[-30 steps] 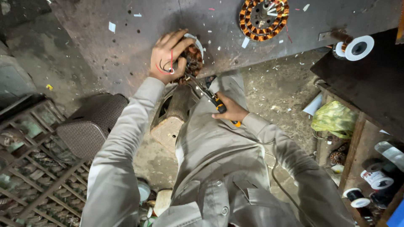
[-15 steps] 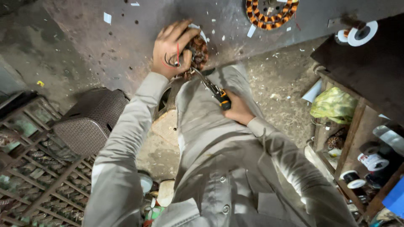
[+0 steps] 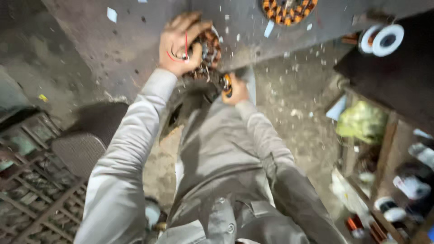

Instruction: The person uses pliers to cut and manipulate wires on a circular copper-wound electrical component, likely a stator, placed on a workbench. The person repeatedly adjusts the component and uses the pliers to snip and pull wires.

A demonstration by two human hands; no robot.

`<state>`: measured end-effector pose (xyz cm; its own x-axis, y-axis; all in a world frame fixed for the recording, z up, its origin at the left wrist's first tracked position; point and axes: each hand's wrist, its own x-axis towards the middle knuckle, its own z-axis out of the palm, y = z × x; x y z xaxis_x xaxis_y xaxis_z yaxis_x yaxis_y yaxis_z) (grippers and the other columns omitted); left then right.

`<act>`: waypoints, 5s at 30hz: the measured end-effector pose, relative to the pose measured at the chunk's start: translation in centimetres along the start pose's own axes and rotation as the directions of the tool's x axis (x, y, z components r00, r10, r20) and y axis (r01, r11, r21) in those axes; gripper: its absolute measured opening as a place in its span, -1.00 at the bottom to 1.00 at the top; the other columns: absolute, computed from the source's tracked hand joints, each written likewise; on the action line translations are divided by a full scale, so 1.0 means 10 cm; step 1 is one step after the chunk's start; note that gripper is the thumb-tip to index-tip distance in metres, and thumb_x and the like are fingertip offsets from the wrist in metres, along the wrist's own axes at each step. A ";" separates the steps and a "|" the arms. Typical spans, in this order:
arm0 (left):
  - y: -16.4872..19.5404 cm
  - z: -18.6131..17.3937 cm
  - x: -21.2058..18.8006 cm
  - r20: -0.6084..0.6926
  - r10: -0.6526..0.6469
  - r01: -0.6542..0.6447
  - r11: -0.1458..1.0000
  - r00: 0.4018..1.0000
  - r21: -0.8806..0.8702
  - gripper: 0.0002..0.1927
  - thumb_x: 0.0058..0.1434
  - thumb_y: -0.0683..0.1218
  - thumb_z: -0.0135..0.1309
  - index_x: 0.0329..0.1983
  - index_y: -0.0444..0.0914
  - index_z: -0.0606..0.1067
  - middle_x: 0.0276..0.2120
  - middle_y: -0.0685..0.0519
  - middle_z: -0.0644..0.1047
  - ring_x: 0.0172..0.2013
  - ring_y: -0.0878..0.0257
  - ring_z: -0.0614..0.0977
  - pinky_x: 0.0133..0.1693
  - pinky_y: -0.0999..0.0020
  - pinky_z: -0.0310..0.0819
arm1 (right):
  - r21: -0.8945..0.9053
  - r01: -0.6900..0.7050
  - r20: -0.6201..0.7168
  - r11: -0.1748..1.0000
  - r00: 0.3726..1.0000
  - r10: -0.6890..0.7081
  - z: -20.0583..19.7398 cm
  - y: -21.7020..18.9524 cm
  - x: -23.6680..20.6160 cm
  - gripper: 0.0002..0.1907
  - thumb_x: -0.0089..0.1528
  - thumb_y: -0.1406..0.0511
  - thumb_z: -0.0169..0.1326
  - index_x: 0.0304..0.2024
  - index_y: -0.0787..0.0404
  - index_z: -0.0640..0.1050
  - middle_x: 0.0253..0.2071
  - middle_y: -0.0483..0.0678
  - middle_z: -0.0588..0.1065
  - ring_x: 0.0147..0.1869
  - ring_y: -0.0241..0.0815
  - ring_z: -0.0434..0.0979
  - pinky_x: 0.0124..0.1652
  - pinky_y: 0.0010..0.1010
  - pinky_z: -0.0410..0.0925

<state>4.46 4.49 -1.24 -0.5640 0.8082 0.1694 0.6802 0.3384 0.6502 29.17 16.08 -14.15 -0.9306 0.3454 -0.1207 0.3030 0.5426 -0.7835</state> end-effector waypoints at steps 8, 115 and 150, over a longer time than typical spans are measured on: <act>0.07 -0.06 0.06 -0.020 0.032 -0.031 0.999 0.999 0.026 -0.49 0.05 -0.17 0.02 0.12 -0.17 0.58 0.18 -0.17 0.54 0.15 -0.18 0.55 0.21 -0.02 0.43 | 0.481 -0.074 0.379 0.874 0.916 -0.131 -0.49 -0.02 -0.45 -0.01 0.07 0.31 0.33 0.41 0.52 0.13 0.29 0.42 0.31 0.36 0.43 0.30 0.22 0.03 0.20; 0.36 0.27 -0.08 -0.374 -0.281 0.360 0.919 0.884 0.159 -0.63 0.32 0.03 0.12 0.17 -0.10 0.55 0.07 -0.07 0.53 0.00 -0.08 0.56 0.00 0.02 0.47 | 0.160 -0.326 0.816 0.932 0.574 0.061 -1.76 0.32 0.25 -0.29 0.02 0.27 0.37 0.22 0.24 0.48 0.01 -0.01 0.56 0.07 -0.20 0.46 0.10 -0.39 0.31; 0.03 0.01 0.12 0.136 0.163 -0.184 0.970 0.977 0.160 -0.47 0.17 -0.11 0.06 0.25 -0.23 0.48 0.23 -0.18 0.48 0.19 -0.17 0.51 0.19 -0.01 0.40 | 0.526 -0.403 0.594 0.749 0.804 0.015 -0.65 0.16 -0.52 -0.27 0.12 0.44 0.26 0.35 0.30 0.37 -0.02 -0.08 0.44 0.09 -0.24 0.40 0.11 -0.41 0.31</act>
<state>4.05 5.64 -0.95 -0.3764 0.9106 0.1707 0.8385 0.2565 0.4808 35.86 20.11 -10.77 -0.8655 -0.1692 -0.4714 0.4942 -0.1352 -0.8588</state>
